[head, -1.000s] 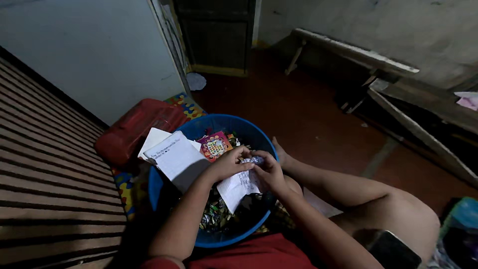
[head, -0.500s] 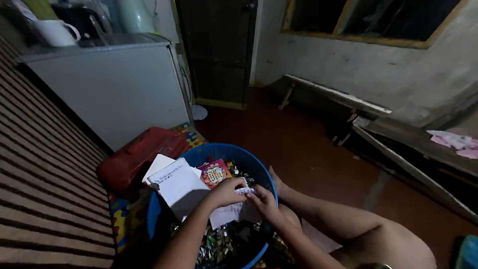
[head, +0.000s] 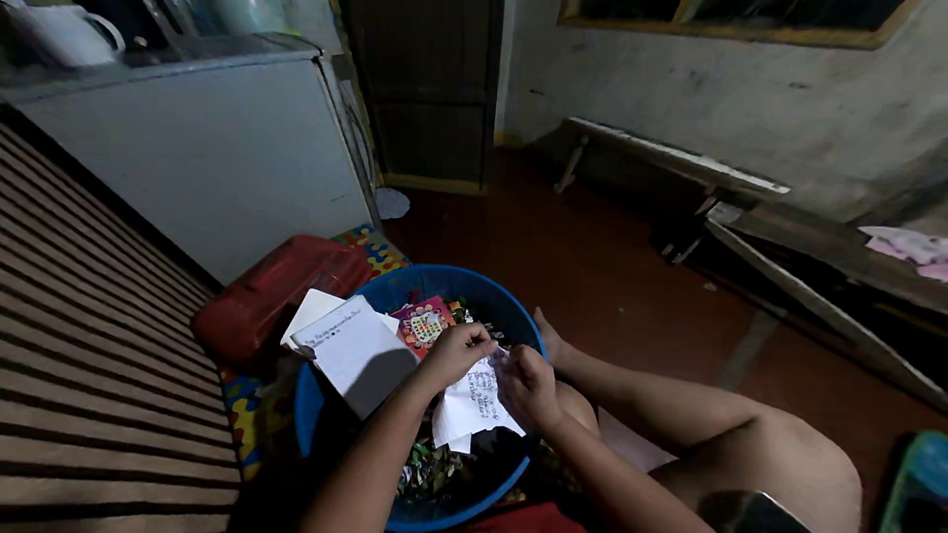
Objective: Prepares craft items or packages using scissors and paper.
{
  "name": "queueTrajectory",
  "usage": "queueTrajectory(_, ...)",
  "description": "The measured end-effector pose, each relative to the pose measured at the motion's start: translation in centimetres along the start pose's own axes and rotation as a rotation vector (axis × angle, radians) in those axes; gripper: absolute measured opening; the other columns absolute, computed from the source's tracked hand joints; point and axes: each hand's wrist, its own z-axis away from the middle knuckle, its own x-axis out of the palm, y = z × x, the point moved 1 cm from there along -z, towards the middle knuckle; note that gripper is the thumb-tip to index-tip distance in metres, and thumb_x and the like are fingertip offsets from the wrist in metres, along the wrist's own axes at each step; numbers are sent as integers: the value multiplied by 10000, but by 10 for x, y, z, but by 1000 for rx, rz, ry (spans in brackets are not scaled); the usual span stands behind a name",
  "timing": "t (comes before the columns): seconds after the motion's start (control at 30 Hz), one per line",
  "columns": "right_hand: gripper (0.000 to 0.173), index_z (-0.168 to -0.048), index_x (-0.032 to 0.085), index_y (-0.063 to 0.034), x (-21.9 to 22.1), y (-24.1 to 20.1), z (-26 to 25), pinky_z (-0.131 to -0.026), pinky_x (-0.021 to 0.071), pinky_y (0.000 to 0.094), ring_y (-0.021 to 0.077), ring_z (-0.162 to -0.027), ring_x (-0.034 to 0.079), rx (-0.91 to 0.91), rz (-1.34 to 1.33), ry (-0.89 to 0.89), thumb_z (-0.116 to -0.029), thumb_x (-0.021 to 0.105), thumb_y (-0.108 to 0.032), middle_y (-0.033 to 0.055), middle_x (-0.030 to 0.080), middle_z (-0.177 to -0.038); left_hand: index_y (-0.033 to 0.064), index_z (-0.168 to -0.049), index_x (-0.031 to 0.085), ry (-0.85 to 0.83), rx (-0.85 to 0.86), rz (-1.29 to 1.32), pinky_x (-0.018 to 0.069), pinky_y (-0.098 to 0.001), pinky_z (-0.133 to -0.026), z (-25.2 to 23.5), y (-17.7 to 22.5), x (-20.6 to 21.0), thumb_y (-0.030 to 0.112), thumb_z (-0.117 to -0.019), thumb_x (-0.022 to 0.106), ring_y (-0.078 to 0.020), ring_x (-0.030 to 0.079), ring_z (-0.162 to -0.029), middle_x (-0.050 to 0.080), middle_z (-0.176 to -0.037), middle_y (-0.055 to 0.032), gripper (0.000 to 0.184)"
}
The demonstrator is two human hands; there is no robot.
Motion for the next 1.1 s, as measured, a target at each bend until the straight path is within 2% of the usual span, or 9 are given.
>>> queueTrajectory(0.1, 139, -863, 624, -14, -3, -2, 2, -755, 564, 275, 167, -761, 644, -83, 77, 29, -965, 593, -103, 103, 633, -778, -48, -1070, 682, 164, -74, -30, 519, -398, -936, -4, -9, -14, 201, -1034, 574, -203, 644, -997, 678, -1056, -157, 274)
queueTrajectory(0.27, 154, -872, 632, -12, -2, -1, 4, -759, 559, 253, 158, -762, 644, -81, 66, -13, -981, 598, -114, 100, 637, -785, -39, -1072, 673, 402, -149, -13, 522, -414, -915, -1, -29, -63, 197, -1035, 599, -199, 638, -978, 675, -1037, -147, 250)
queueTrajectory(0.4, 142, -915, 666, 26, -3, -1, 2, -754, 581, 293, 168, -755, 673, 27, 18, -42, -963, 606, -93, 118, 676, -808, -42, -1131, 684, 556, -392, -349, 503, -598, -971, 8, -44, -93, 252, -1036, 622, -395, 666, -1075, 688, -1124, -248, 315)
queueTrajectory(0.47, 149, -972, 679, 62, -2, -3, 0, -761, 578, 275, 142, -773, 677, 124, -36, -38, -960, 608, -69, 136, 695, -855, -38, -1218, 670, 492, -510, -494, 443, -667, -1019, 10, -50, -92, 274, -1007, 661, -484, 600, -1193, 631, -1251, -306, 377)
queueTrajectory(0.53, 170, -1067, 655, 90, -1, -5, -4, -773, 578, 235, 82, -803, 672, 255, -135, -38, -975, 605, -45, 127, 696, -936, -33, -1297, 649, 463, -433, -511, 384, -699, -1058, 8, -50, -76, 294, -958, 726, -528, 517, -1273, 562, -1352, -331, 477)
queueTrajectory(0.63, 163, -1113, 600, 72, 0, 4, -9, -768, 584, 247, 65, -815, 663, 430, -320, -8, -982, 589, -24, 79, 675, -957, 5, -1250, 675, 333, -188, -327, 442, -589, -1077, -6, -38, -40, 352, -956, 713, -414, 539, -1289, 577, -1364, -246, 457)
queueTrajectory(0.77, 94, -1030, 508, -11, -1, 12, -11, -706, 592, 296, 99, -724, 664, 566, -598, 71, -964, 565, 21, 26, 653, -847, 36, -1364, 597, -100, -146, -73, 476, -480, -1083, -7, -12, 3, 375, -952, 724, -277, 612, -1234, 632, -1330, -177, 549)
queueTrajectory(0.9, 108, -998, 518, -44, -1, 12, -11, -700, 582, 289, 83, -710, 649, 551, -678, 57, -950, 597, 12, -1, 648, -827, 1, -1205, 677, -44, -143, -128, 507, -475, -993, -7, -6, 13, 281, -1022, 629, -278, 660, -1078, 686, -1153, -186, 338)
queueTrajectory(1.1, 139, -1076, 623, 40, -2, 9, -10, -683, 577, 245, 66, -719, 646, 590, -500, -9, -949, 635, -16, 40, 677, -895, 23, -1237, 680, -142, -93, -217, 475, -475, -1050, -3, 0, 4, 251, -1061, 551, -265, 642, -1173, 684, -1233, -164, 316)
